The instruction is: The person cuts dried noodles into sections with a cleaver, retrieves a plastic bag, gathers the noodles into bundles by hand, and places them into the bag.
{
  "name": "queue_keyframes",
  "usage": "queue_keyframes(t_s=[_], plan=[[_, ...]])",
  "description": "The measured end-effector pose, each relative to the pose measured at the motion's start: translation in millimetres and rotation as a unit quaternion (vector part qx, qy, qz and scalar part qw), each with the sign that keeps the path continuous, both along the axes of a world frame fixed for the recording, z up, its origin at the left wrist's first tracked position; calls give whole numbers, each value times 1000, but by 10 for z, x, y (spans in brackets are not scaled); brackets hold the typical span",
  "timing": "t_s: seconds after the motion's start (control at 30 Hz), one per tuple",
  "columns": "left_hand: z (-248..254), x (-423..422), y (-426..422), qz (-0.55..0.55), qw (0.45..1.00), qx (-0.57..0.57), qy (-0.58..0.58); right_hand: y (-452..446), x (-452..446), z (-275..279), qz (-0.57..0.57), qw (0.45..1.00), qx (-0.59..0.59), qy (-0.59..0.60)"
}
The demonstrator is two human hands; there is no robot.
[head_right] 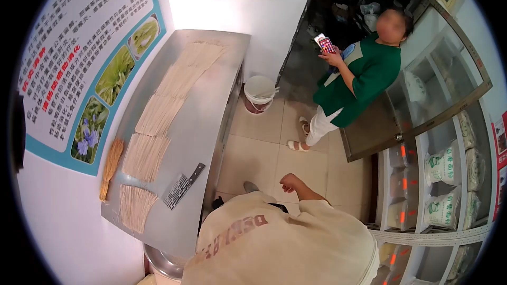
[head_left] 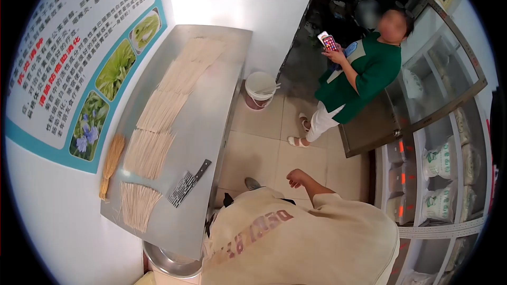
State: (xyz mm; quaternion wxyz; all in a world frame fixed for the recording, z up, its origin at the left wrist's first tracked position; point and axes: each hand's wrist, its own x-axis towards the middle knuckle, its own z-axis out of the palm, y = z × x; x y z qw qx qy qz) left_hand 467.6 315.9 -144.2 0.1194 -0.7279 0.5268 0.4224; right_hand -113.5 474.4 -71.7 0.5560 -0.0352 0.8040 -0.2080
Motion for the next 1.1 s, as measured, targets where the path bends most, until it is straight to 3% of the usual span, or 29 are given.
queue_keyframes(t_s=[0.23,0.53,0.9,1.1], plan=[[144,-714,-68,-41,999,0,-1,-264,-553,0,15,998,-65,-1],[215,-1237,-137,-77,997,5,-13,372,-1054,-471,21,999,22,-29],[213,-1117,-289,-105,994,24,-16,701,-873,-307,-71,996,60,-15],[146,-920,-386,-96,995,26,-10,751,-464,-37,-53,998,14,-22]])
